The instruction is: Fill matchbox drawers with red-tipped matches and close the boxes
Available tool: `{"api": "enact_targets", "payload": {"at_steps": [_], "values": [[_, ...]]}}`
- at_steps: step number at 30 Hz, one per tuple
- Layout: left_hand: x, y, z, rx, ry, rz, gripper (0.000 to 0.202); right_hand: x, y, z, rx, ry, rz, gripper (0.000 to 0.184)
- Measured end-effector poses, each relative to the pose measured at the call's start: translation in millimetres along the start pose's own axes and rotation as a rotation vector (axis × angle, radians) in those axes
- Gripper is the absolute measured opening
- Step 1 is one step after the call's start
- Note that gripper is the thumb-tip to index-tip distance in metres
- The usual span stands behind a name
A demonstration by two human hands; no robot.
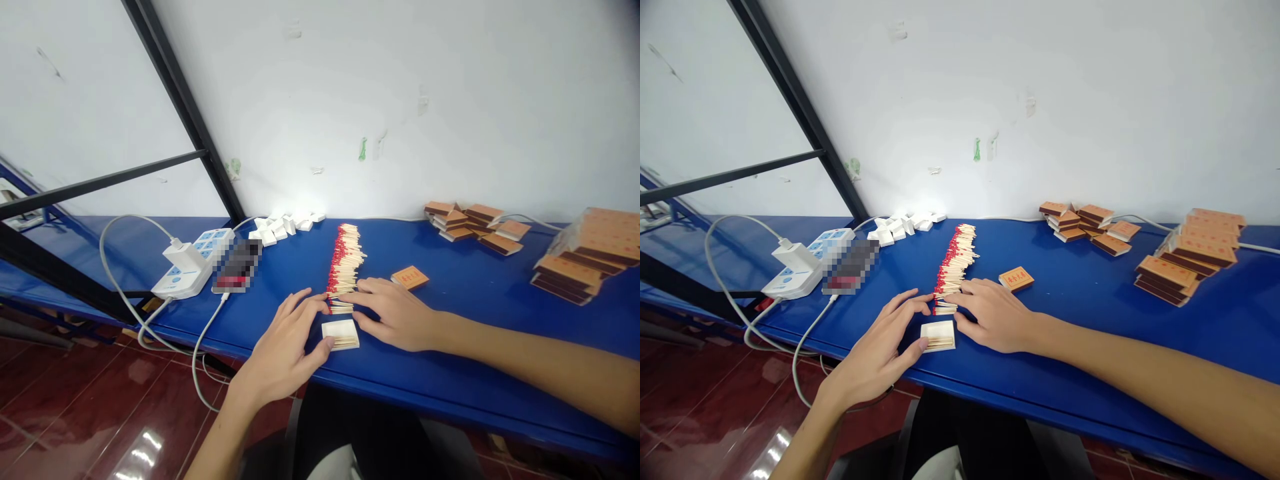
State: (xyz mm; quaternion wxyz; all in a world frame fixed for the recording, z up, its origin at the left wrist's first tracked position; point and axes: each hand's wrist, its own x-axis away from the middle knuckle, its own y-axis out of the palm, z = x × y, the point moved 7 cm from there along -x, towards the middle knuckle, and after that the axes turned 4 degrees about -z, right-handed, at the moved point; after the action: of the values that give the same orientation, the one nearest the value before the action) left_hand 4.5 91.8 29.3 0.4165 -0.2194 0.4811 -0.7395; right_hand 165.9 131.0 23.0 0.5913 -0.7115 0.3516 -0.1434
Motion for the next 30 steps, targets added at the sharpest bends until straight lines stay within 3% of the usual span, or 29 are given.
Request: {"api": "enact_targets", "payload": {"at_steps": [30], "values": [[-0.2, 0.5, 6.0, -0.045, 0.066, -0.02, 0.021, -1.1, -1.5, -0.6, 0.0, 0.033, -0.03, 0.042]]}}
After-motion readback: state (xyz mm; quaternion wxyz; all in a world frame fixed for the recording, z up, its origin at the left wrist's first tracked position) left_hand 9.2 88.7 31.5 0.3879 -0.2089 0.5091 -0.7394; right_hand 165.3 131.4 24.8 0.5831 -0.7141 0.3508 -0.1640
